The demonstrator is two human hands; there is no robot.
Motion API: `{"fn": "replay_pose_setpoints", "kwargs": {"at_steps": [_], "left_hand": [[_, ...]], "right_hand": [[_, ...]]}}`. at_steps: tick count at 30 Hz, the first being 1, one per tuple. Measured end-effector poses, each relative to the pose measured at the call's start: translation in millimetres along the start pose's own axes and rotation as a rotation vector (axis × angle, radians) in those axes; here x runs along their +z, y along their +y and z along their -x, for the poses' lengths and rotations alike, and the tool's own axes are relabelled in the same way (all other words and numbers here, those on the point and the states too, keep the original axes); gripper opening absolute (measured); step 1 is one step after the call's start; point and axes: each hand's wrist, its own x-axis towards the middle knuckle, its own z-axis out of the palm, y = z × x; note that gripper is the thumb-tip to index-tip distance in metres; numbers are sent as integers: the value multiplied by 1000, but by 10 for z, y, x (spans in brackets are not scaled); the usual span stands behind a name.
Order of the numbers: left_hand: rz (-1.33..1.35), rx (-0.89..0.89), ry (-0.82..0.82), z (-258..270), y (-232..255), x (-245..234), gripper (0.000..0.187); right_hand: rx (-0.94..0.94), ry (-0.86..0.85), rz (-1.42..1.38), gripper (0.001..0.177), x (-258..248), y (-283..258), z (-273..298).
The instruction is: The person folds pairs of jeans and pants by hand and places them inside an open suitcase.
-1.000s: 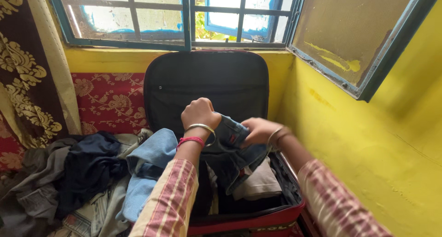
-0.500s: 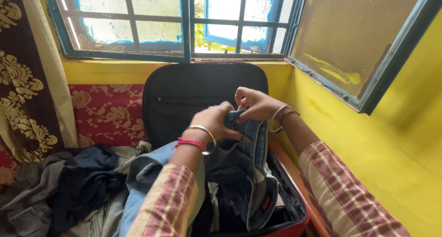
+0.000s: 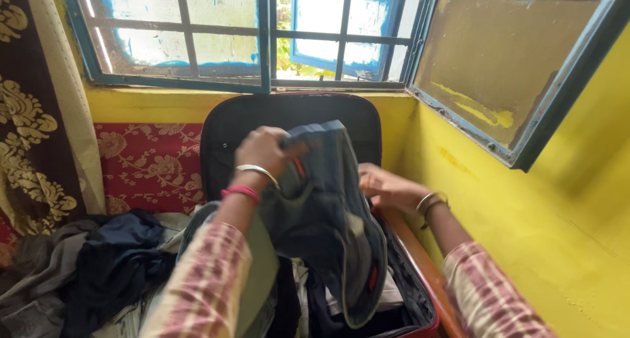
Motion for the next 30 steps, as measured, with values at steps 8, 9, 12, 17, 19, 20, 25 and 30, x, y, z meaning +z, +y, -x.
{"fn": "replay_pose_setpoints", "kwargs": {"at_steps": [8,9,12,17,19,20,25,30], "left_hand": [[167,-249,268,-425,30,-648,54],[161,-268,298,-435,52,-712,53],[151,-287,358,-417,64,-798,50],[-4,-148,458,-239,-239,-766,52],[154,-363,188,-171,-470,-716,52],[155,-362,185,-123,-596,-663,52],[456,-249,30,229,-1100,-267,64],[607,-203,268,571,-900,231,49]], "right_hand": [[-113,80,83,81,329,609,-44],[-111,103,76,71,337,685,-89],[-49,283,-17,43,280,951,-287],[7,401,-138,21,67,640,-126],[-23,330,-189,28,52,326,-99],[-45,365,-160,30,57,173,-118],[-63,422,-650,35,307,-347,-143],[-93,438,-877,47,614,-520,-193]]}}
